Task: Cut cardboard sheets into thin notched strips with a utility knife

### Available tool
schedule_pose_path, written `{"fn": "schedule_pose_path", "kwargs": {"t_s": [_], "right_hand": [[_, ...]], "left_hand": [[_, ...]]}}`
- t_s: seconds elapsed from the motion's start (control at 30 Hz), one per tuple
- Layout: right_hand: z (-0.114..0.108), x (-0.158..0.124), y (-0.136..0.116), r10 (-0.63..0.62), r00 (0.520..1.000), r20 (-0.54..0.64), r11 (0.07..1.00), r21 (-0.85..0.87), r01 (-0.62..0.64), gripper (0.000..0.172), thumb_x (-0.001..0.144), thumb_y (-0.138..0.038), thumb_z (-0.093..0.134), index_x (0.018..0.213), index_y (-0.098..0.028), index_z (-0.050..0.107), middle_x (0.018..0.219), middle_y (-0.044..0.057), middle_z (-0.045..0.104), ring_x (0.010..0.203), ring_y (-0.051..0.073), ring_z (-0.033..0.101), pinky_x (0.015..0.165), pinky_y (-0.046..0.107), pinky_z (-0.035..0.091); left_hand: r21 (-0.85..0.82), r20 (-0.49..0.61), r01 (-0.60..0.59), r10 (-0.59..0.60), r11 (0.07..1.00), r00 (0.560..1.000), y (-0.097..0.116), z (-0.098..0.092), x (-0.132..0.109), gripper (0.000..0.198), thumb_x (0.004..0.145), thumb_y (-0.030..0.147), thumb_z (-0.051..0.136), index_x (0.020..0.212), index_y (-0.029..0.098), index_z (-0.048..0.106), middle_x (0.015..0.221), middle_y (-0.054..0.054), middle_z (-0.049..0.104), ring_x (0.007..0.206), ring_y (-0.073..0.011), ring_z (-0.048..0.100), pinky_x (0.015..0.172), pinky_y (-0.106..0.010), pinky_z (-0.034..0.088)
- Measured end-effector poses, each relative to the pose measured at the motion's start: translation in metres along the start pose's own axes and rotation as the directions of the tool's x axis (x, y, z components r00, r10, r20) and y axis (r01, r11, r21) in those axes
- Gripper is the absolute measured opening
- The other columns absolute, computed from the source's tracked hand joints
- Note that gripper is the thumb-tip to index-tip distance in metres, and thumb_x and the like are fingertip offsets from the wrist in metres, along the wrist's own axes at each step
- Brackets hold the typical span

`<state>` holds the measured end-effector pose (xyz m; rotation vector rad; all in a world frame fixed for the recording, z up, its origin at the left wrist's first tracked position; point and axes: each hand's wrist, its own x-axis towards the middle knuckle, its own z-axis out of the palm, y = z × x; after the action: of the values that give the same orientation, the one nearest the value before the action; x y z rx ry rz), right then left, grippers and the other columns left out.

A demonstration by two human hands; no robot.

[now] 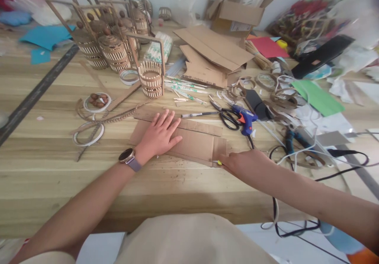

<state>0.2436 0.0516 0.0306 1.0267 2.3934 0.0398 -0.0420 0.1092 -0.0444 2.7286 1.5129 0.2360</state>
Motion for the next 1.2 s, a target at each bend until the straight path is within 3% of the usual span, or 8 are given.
{"fn": "schedule_pose_path", "kwargs": {"t_s": [0.13,0.37,0.57,0.87,0.97,1.07,1.13,1.2], "right_hand": [[0.012,-0.011,0.006,0.039,0.999,0.010,0.999,0.026,-0.039,0.024,0.094,-0.018,0.047,0.115,-0.016,0.058,0.066,0.007,0.069,0.051,0.019,0.063,0.046,0.025,0.029],[0.022,-0.025,0.011,0.088,0.991,0.096,0.996,0.014,-0.090,0.016,0.098,-0.025,0.043,0.098,-0.020,0.058,0.069,0.008,0.068,0.057,0.023,0.067,0.044,0.026,0.017],[0.024,-0.031,0.013,0.118,0.981,0.151,0.992,0.032,-0.124,0.017,0.098,-0.027,0.043,0.100,-0.019,0.059,0.073,0.008,0.070,0.060,0.024,0.069,0.044,0.027,0.012],[0.010,-0.039,0.024,0.165,0.969,0.186,0.983,0.052,-0.178,0.013,0.094,-0.024,0.049,0.092,-0.021,0.062,0.071,0.008,0.072,0.064,0.025,0.071,0.047,0.025,0.026],[0.004,-0.038,0.030,0.207,0.966,0.154,0.955,0.184,-0.234,0.021,0.096,-0.035,0.045,0.098,-0.022,0.062,0.079,0.008,0.074,0.070,0.026,0.071,0.049,0.026,0.031],[0.005,-0.026,0.028,0.299,0.949,0.098,0.810,0.500,-0.307,0.034,0.092,-0.047,0.046,0.112,-0.022,0.058,0.086,0.007,0.074,0.073,0.024,0.070,0.052,0.027,0.039],[0.008,-0.014,0.023,0.294,0.941,0.166,0.581,0.750,-0.315,0.038,0.090,-0.048,0.047,0.115,-0.021,0.055,0.073,0.002,0.069,0.063,0.021,0.067,0.051,0.027,0.042],[0.011,-0.003,0.018,0.260,0.932,0.253,0.311,0.892,-0.328,0.036,0.087,-0.045,0.048,0.113,-0.021,0.054,0.060,-0.004,0.060,0.052,0.017,0.061,0.048,0.025,0.042]], "left_hand": [[-0.004,-0.004,-0.004,0.004,1.000,1.000,-0.001,0.001,0.000,0.065,0.099,0.052,0.040,0.150,0.012,0.040,0.160,-0.020,0.028,0.149,-0.0366,0.019,0.119,-0.056,0.017],[-0.016,-0.016,0.000,-0.001,1.000,1.000,-0.001,0.002,-0.001,0.065,0.099,0.053,0.040,0.150,0.013,0.041,0.160,-0.018,0.029,0.150,-0.0351,0.019,0.120,-0.056,0.016],[-0.002,-0.016,0.001,-0.001,1.000,1.000,-0.001,0.003,-0.001,0.066,0.099,0.054,0.039,0.150,0.013,0.040,0.160,-0.019,0.028,0.150,-0.0360,0.018,0.120,-0.056,0.016],[0.000,-0.013,0.010,-0.010,1.000,1.000,0.000,0.002,-0.001,0.066,0.099,0.053,0.040,0.150,0.011,0.040,0.159,-0.020,0.029,0.149,-0.0372,0.019,0.120,-0.056,0.017],[-0.007,-0.016,0.017,-0.017,1.000,1.000,0.001,0.002,0.000,0.066,0.099,0.053,0.040,0.150,0.011,0.040,0.159,-0.020,0.029,0.149,-0.0371,0.019,0.120,-0.056,0.017],[-0.013,-0.014,0.024,-0.024,1.000,1.000,0.001,0.002,0.000,0.066,0.099,0.053,0.040,0.150,0.011,0.039,0.159,-0.020,0.029,0.150,-0.0359,0.019,0.120,-0.055,0.016],[-0.025,-0.007,0.033,-0.034,0.999,0.999,0.001,0.002,0.000,0.067,0.099,0.053,0.040,0.150,0.011,0.039,0.159,-0.019,0.029,0.150,-0.0349,0.018,0.121,-0.054,0.016],[-0.034,0.004,0.044,-0.044,0.998,0.999,0.001,0.002,0.001,0.068,0.098,0.054,0.040,0.150,0.010,0.039,0.159,-0.020,0.029,0.150,-0.0348,0.017,0.120,-0.055,0.017]]}}
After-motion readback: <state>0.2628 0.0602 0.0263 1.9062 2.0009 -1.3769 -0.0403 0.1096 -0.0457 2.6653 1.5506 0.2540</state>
